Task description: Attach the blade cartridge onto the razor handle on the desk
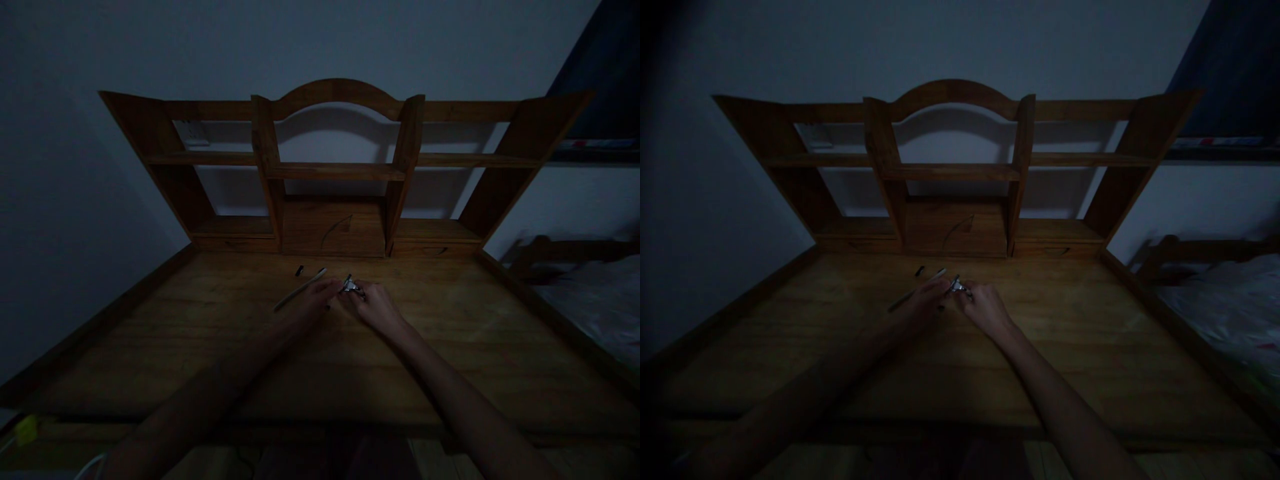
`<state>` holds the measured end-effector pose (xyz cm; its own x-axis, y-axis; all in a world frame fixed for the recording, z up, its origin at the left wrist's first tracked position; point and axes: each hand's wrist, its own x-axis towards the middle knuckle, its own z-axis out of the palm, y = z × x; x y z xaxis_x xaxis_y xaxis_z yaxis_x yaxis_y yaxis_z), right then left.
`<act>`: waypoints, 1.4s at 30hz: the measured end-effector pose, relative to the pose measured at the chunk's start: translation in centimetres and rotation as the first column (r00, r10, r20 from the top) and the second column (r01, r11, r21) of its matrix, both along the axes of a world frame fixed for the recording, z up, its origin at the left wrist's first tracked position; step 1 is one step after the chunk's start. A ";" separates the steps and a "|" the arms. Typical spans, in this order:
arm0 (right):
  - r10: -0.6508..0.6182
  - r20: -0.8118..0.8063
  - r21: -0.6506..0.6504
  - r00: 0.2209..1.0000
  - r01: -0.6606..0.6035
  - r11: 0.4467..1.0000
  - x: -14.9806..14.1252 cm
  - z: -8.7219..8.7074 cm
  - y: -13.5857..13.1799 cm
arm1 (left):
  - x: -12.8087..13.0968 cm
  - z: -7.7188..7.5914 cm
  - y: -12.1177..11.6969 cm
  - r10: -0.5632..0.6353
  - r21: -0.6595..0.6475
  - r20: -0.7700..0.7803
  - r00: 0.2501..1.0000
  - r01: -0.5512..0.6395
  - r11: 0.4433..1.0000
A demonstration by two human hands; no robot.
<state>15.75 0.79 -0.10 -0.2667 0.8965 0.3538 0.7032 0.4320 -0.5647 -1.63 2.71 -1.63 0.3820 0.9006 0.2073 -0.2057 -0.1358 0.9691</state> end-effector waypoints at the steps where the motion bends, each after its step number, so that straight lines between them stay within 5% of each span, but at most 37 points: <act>1: -0.011 0.020 0.001 1.000 0.011 1.000 0.1 0.1 0.0 | -0.1 0.2 -0.1 0.012 0.037 -0.043 0.999 -0.010 0.999; 8: -0.013 0.081 -0.005 0.997 0.013 1.000 0.3 0.4 0.1 | -0.5 0.5 -0.1 0.116 0.173 -0.166 0.979 -0.087 0.981; 22: 0.050 0.073 -0.023 0.996 -0.049 0.999 0.3 0.5 -0.3 | -0.5 0.9 -0.2 0.156 0.197 -0.183 0.971 -0.119 0.973; 33: 0.280 -0.242 -0.103 0.929 -0.312 0.945 0.5 2.1 -1.1 | -1.0 0.5 1.0 0.206 0.125 -0.135 0.969 -0.190 0.974; 42: 0.292 -0.173 -0.111 0.941 -0.313 0.943 0.6 0.8 -0.2 | -3.2 0.8 2.8 0.006 0.094 -0.342 0.940 0.028 0.995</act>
<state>16.33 0.56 0.71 -0.4849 0.8240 0.2930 0.4523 0.5230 -0.7224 -4.82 5.51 -0.79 0.4546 0.8783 0.1478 0.1333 -0.2312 0.9637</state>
